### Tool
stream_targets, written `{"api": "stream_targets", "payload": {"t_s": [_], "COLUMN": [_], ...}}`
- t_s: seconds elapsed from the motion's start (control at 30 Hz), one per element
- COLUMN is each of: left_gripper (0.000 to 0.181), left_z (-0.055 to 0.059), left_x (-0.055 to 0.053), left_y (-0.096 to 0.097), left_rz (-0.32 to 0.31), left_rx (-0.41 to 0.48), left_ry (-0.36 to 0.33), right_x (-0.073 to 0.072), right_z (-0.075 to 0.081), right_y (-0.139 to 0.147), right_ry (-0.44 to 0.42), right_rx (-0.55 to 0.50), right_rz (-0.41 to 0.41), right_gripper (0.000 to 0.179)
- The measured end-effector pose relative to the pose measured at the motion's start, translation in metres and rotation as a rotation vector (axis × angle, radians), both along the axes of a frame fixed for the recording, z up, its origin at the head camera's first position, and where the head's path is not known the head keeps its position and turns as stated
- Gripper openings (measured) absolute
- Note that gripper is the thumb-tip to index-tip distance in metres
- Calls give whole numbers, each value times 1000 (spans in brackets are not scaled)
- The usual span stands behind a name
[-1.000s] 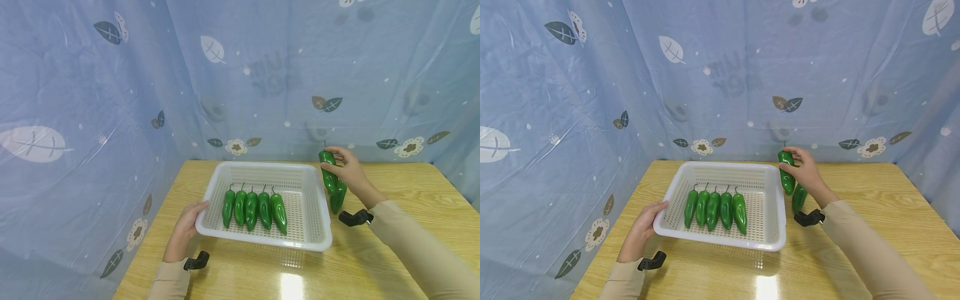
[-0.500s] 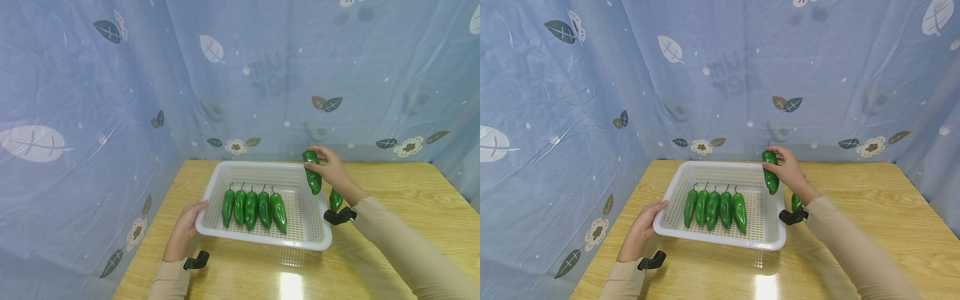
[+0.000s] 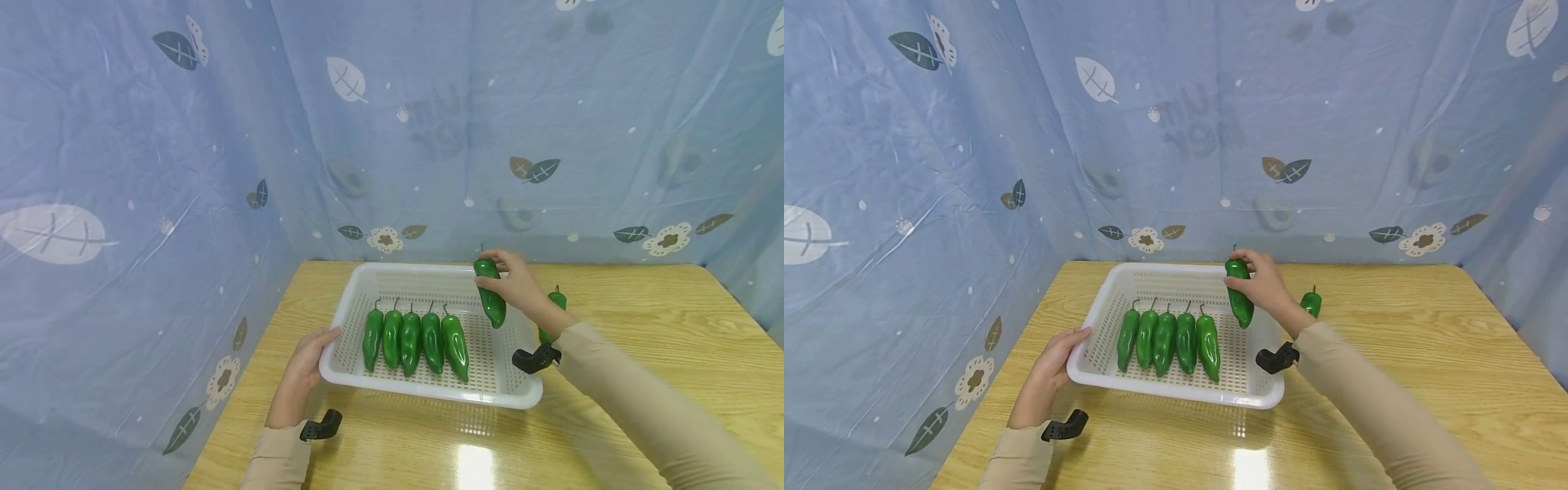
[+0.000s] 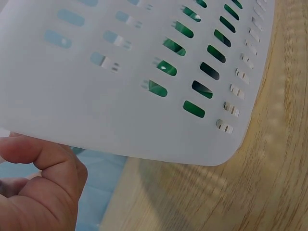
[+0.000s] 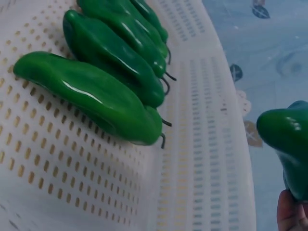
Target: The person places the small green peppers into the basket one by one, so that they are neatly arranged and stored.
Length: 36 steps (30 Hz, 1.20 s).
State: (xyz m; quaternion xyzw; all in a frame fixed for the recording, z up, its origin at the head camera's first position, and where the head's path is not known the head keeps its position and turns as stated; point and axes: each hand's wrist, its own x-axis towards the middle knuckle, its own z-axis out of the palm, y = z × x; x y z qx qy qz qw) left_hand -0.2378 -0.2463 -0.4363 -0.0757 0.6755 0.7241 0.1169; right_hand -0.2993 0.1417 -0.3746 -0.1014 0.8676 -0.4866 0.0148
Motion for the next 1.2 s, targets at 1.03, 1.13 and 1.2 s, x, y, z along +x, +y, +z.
{"api": "stream_targets", "payload": {"t_s": [1.03,1.13,1.2], "left_gripper": [41,41,41], "left_z": [-1,-1,-1], "left_x": [-2,-2,-1], "left_y": [-1,0,0], "left_rz": [30,36,37], "left_rx": [-10,-17,-18], "left_ry": [-13,-13,-11], "right_x": [9,11,13], "right_z": [-20,-21,-23], "right_y": [-48,-51,-52], "right_ry": [-65,-82,-88], "right_rx": [244,308,357], "right_rz": [35,28,37], "right_gripper": [45,43,42]}}
